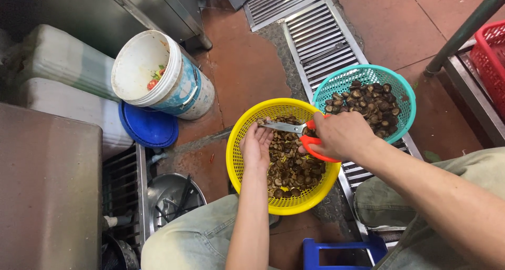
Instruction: Trimming the stems of mushrooms using scissors and sorting them into a different basket
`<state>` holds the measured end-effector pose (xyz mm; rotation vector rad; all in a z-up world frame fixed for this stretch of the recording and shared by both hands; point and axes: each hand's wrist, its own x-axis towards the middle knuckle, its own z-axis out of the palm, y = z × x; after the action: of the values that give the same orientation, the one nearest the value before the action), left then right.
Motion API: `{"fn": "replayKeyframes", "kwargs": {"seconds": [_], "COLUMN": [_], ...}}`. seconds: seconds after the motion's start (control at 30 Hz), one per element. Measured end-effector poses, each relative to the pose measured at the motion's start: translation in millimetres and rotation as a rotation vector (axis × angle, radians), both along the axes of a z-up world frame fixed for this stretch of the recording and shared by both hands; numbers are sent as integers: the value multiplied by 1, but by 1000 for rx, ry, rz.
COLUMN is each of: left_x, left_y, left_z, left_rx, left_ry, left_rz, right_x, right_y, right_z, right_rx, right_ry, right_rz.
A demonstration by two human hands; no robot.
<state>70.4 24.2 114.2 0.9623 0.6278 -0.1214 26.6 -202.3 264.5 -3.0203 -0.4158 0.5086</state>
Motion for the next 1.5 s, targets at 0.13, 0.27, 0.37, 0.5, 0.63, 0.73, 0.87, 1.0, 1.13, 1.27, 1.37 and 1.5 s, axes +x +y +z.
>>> {"fn": "replayKeyframes", "kwargs": {"seconds": [0.13, 0.27, 0.37, 0.5, 0.63, 0.73, 0.87, 1.0, 1.13, 1.27, 1.37, 1.5], "left_x": [-4, -9, -11, -10, -9, -12, -14, -12, -12, -11, -10, -15], "left_y": [-11, -18, -23, -19, -17, -19, -18, -17, -20, -22, -24, -30], "left_z": [15, 29, 45, 37, 28, 28, 26, 28, 31, 28, 28, 41], "left_rx": [54, 65, 68, 70, 61, 70, 113, 114, 119, 155, 193, 294], "left_ry": [-11, -12, -12, -24, -21, -28, -32, 5, -3, -28, -50, -63], "left_rz": [-23, -23, -25, -23, -20, -41, -76, -46, -40, -62, -71, -95], "right_x": [0, -1, -1, -1, -3, -1, 4, 2, -1, -1, 0, 1], "right_y": [1, 0, 2, 6, 6, 5, 1, 0, 4, 5, 5, 3], "right_z": [1, -9, -16, -5, 8, 4, 0, 3, 11, 6, 3, 4], "right_rx": [-10, -30, -35, 28, 109, 168, 168, 83, 57, 30, 18, 32], "right_ry": [17, -25, -41, 28, 87, 162, 187, 205, 174, 141, 104, 120], "right_rz": [0, 20, 30, -16, -55, -144, -163, -117, -88, -63, -56, -79]}}
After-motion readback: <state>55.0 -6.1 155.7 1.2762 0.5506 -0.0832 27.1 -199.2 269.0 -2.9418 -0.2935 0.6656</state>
